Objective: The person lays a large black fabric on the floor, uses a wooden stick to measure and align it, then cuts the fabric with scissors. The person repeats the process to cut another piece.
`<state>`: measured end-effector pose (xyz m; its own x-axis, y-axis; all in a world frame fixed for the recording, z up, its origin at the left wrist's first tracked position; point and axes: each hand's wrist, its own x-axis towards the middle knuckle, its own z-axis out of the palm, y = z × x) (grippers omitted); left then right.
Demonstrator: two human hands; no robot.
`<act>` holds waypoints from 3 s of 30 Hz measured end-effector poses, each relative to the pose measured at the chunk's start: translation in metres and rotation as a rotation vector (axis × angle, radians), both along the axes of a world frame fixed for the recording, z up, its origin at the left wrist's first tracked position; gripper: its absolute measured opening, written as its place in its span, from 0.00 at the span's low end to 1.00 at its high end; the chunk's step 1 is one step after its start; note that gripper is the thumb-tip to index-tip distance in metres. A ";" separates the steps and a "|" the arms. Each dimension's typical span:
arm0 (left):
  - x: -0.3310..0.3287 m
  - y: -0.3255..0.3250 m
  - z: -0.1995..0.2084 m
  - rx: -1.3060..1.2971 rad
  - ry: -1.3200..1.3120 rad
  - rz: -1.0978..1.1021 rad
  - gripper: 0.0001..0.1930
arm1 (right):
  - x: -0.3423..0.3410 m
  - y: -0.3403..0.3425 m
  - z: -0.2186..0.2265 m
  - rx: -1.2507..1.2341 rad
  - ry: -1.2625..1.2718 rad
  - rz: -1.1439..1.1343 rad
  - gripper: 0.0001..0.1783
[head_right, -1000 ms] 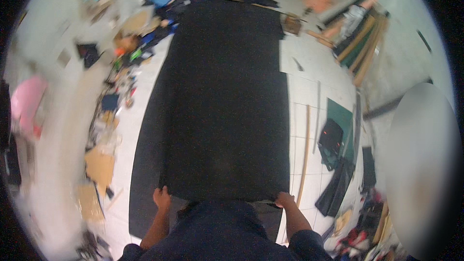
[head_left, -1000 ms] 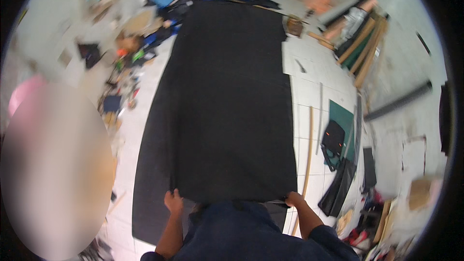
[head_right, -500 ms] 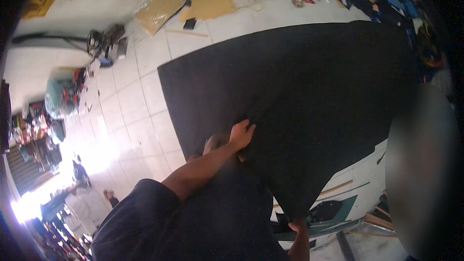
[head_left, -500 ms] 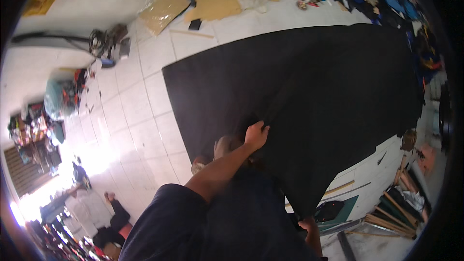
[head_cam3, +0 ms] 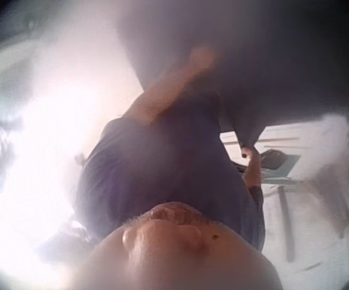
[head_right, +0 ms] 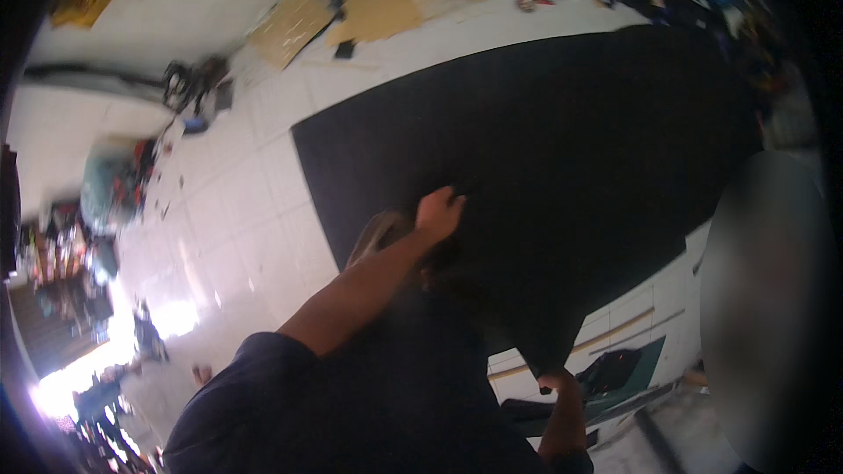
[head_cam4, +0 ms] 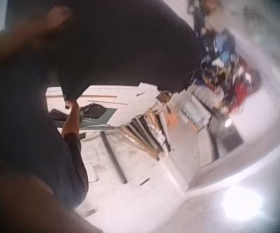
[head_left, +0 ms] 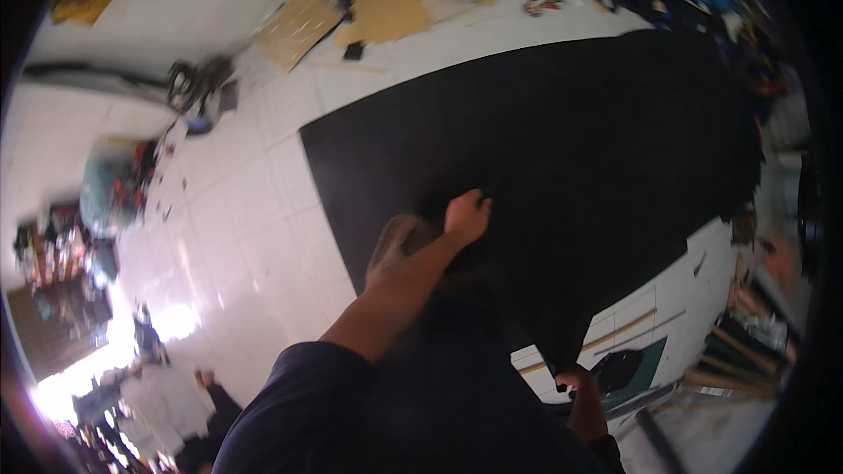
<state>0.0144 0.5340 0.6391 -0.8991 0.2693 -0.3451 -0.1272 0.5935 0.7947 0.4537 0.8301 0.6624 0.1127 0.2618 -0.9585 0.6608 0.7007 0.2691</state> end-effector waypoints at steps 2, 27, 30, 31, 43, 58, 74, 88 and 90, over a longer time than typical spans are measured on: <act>-0.009 -0.009 0.006 -0.054 0.100 -0.021 0.16 | 0.006 -0.037 -0.004 -0.061 0.085 0.013 0.20; -0.041 -0.286 0.022 0.147 0.044 -0.291 0.16 | -0.012 -0.447 0.051 0.763 0.190 -0.511 0.15; -0.024 -0.314 0.014 0.174 -0.011 -0.263 0.16 | 0.010 -0.448 0.068 0.721 0.183 -0.500 0.14; -0.019 -0.329 0.005 0.189 -0.039 -0.247 0.16 | 0.023 -0.460 0.060 0.660 0.147 -0.512 0.15; 0.094 -0.456 -0.020 0.198 0.249 -0.314 0.08 | 0.146 -0.561 -0.023 0.274 0.125 -0.544 0.24; 0.251 -0.637 -0.114 -0.268 -0.951 -0.479 0.16 | 0.217 -0.603 -0.214 1.034 0.634 -0.764 0.23; -0.024 -0.561 -0.443 -0.119 -0.288 -0.468 0.19 | 0.255 -0.621 -0.575 0.907 0.536 -0.559 0.18; -0.102 -0.553 -0.658 -0.107 -0.349 -0.223 0.42 | 0.402 -0.641 -0.547 1.609 0.490 -0.617 0.12; -0.096 -0.544 -0.669 -0.017 -0.223 -0.035 0.39 | 0.415 -0.662 -0.544 1.557 0.431 -0.622 0.16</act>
<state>-0.0821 -0.0096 -0.0301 -0.7903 0.2914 -0.5390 -0.2780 0.6134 0.7392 0.8692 0.1683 0.1183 0.3720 0.9169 0.1449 0.9102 -0.3909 0.1370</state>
